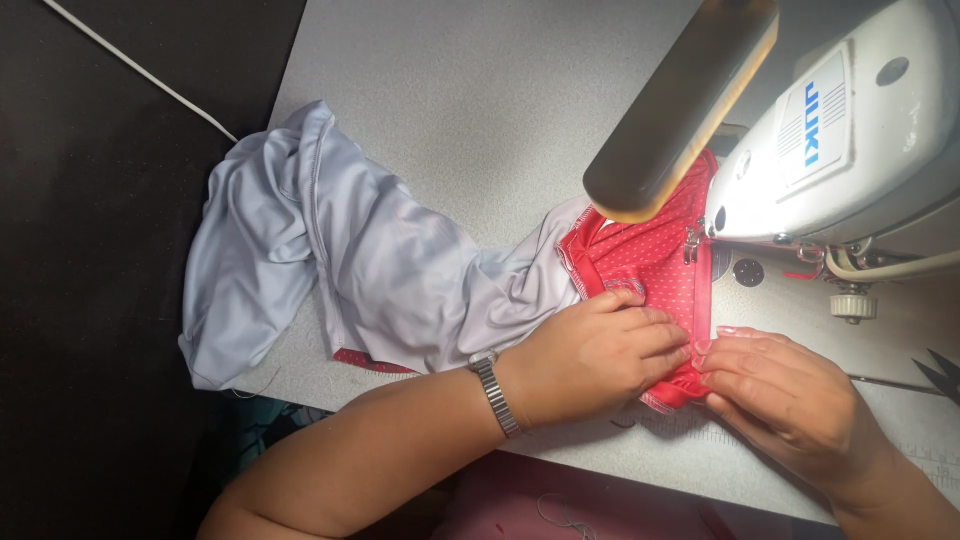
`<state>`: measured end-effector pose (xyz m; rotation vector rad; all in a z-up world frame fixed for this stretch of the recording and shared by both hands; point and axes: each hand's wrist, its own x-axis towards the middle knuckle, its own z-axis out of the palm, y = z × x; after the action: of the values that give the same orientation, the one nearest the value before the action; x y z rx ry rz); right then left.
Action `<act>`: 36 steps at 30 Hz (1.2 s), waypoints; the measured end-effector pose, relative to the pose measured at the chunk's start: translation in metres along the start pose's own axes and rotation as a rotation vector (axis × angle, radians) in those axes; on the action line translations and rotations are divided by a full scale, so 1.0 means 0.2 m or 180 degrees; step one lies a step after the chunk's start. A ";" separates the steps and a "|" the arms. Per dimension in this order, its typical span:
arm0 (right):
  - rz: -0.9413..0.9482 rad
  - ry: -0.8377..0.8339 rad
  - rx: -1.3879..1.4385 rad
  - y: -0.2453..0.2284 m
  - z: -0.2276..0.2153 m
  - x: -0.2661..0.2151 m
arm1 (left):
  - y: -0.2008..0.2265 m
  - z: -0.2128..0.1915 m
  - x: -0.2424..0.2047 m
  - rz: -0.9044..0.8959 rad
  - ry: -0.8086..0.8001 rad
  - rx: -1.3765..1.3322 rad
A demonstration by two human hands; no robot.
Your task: Trimming excess threads from a red and white garment using thread snips and inspecting the finished piece at a sewing station.
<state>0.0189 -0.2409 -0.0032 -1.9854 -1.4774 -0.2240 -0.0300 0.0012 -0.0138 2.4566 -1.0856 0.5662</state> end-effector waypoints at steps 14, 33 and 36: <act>0.0072 0.0111 0.0015 -0.01 0.00 0.04 | 0.00 0.02 0.00 -0.0072 0.0123 0.0115; 0.0293 0.0167 -0.0067 0.02 0.02 0.07 | -0.04 0.07 0.02 -0.0334 0.0049 0.0286; 0.0341 0.0155 -0.0110 0.03 0.02 0.07 | -0.04 0.07 0.02 -0.0398 -0.0006 0.0328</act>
<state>0.0276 -0.2292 -0.0014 -2.0653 -1.3410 -0.2516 -0.0186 -0.0034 -0.0261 2.5922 -0.9164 0.5942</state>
